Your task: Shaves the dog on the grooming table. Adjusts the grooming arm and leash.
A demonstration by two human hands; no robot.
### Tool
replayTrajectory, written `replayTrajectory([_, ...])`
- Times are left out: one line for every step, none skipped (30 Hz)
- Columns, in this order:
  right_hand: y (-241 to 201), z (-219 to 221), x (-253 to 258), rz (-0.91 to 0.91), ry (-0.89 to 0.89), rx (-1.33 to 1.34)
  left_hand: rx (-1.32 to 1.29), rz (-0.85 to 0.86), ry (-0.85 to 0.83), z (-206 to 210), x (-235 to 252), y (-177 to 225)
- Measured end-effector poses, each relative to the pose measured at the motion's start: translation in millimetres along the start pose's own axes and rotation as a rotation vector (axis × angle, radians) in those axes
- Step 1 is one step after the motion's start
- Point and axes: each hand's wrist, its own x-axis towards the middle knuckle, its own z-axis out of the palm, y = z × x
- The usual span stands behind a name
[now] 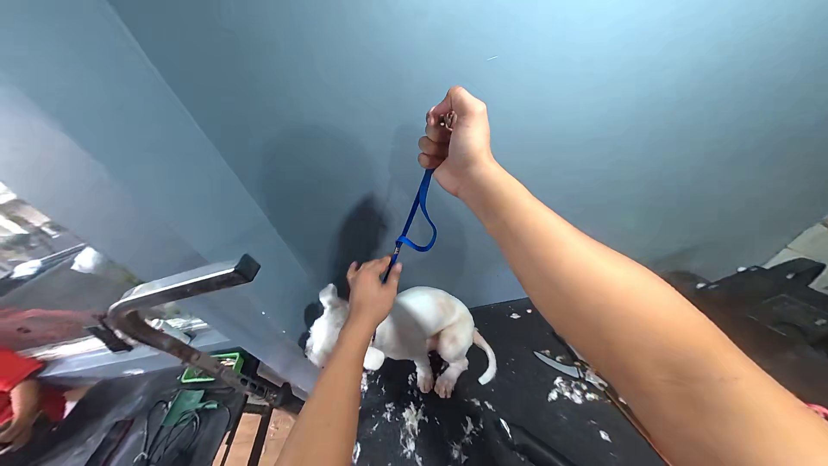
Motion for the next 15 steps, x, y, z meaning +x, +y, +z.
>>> replayTrajectory([-1, 6, -3, 0.006, -0.032, -0.021, -0.112, 0.022, 0.096, 1, 6, 9])
replayTrajectory([-2, 10, -6, 0.012, -0.054, -0.04, -0.18, 0.058, 0.184, 4, 10, 14])
replayTrajectory([-3, 14, -8, 0.017, -0.065, -0.057, -0.191, 0.107, 0.25, 9, 11, 15])
replayTrajectory([-4, 16, -9, 0.023, -0.065, -0.072, -0.162, 0.151, 0.281, 14, 10, 12])
replayTrajectory([-5, 16, -8, 0.028, -0.051, -0.08, -0.104, 0.169, 0.293, 19, 7, 6])
replayTrajectory([-7, 14, -5, 0.027, -0.024, -0.085, -0.022, 0.169, 0.288, 24, 1, -2])
replayTrajectory([-10, 10, -1, 0.019, 0.01, -0.088, 0.068, 0.147, 0.255, 29, -7, -9])
replayTrajectory([-14, 5, 4, 0.001, 0.05, -0.087, 0.174, 0.104, 0.197, 33, -16, -18])
replayTrajectory([-21, 0, 11, -0.025, 0.093, -0.084, 0.287, 0.056, 0.127, 37, -25, -26])
replayTrajectory([-27, -5, 19, -0.046, 0.136, -0.083, 0.397, 0.014, 0.068, 41, -32, -34])
replayTrajectory([-33, -10, 25, -0.055, 0.177, -0.083, 0.489, -0.017, 0.028, 43, -37, -40])
replayTrajectory([-36, -13, 31, -0.051, 0.205, -0.084, 0.542, -0.031, 0.026, 44, -40, -42])
replayTrajectory([-37, -15, 35, -0.048, 0.216, -0.085, 0.573, -0.046, 0.02, 42, -40, -42])
replayTrajectory([-38, -16, 36, -0.049, 0.216, -0.084, 0.585, -0.064, -0.002, 40, -39, -39])
replayTrajectory([-39, -15, 36, -0.054, 0.212, -0.08, 0.573, -0.078, -0.03, 37, -38, -36])
